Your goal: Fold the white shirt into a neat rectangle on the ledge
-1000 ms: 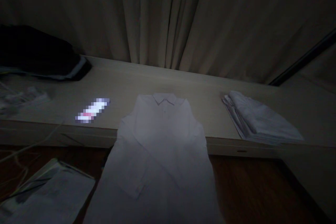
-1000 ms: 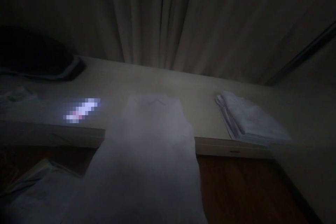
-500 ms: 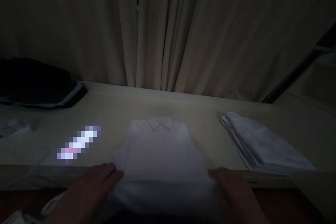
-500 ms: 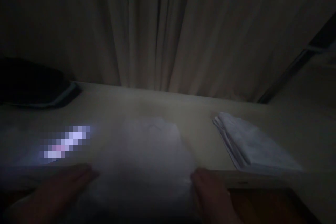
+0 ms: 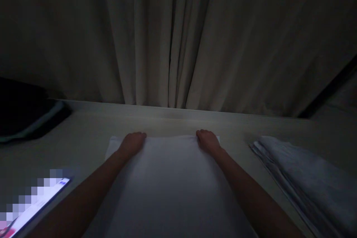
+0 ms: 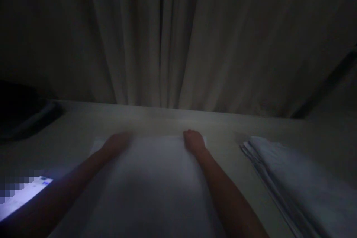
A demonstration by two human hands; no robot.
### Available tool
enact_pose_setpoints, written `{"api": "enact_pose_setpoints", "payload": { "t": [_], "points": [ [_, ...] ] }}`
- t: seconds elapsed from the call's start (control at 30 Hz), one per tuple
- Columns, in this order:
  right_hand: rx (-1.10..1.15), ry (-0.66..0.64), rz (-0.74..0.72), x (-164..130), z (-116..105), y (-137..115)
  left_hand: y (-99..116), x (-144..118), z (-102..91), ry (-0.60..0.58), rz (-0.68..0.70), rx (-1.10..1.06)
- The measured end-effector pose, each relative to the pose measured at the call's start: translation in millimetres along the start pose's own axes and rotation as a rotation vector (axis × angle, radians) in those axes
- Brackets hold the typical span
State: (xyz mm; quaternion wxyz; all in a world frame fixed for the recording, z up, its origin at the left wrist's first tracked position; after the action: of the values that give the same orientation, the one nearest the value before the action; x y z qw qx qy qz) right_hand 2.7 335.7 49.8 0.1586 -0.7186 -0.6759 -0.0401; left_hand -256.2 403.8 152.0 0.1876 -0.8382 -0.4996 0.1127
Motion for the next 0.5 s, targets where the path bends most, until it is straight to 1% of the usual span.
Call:
{"api": "enact_pose_setpoints", "payload": {
  "t": [0.07, 0.1, 0.13, 0.17, 0.2, 0.27, 0.33, 0.43, 0.47, 0.5],
  "points": [
    [0.014, -0.041, -0.012, 12, 40, -8, -4, 12, 35.9, -0.065, 0.005, 0.018],
    [0.022, -0.06, -0.019, 15, 55, -10, -7, 14, 48.3, -0.092, 0.011, 0.023],
    [0.029, -0.077, -0.021, 16, 66, -10, -11, 15, 55.8, -0.106, 0.02, 0.026],
    [0.035, -0.081, -0.019, 17, 72, -8, -15, 16, 58.3, -0.105, 0.026, 0.024],
    [0.038, -0.073, -0.013, 19, 73, -5, -21, 18, 56.4, -0.086, 0.031, 0.021],
    [0.036, -0.026, 0.004, 27, 68, 3, -31, 27, 45.2, -0.014, 0.026, 0.015],
    [0.034, 0.023, 0.016, 39, 61, 7, -35, 41, 35.8, 0.05, 0.003, 0.03],
    [0.057, 0.019, 0.036, 54, 61, 3, -27, 57, 36.6, 0.085, -0.046, 0.054],
    [0.079, 0.016, 0.037, 54, 63, -1, -22, 56, 37.5, 0.108, -0.055, 0.037],
    [0.109, 0.025, 0.035, 50, 64, -6, -16, 49, 37.5, 0.143, -0.054, 0.008]
  ]
}}
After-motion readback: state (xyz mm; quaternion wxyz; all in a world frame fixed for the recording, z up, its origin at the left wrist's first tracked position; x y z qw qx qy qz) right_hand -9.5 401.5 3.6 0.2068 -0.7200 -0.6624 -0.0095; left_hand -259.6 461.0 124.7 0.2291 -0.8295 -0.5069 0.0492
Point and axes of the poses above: each hand's wrist, its own x-axis towards the middle knuckle, its own z-axis out of the palm, y = z × x, the point moved 8 cm from there along x, towards the middle knuckle, and after that the axes turned 6 degrees about -y, right-handed, at the moved point
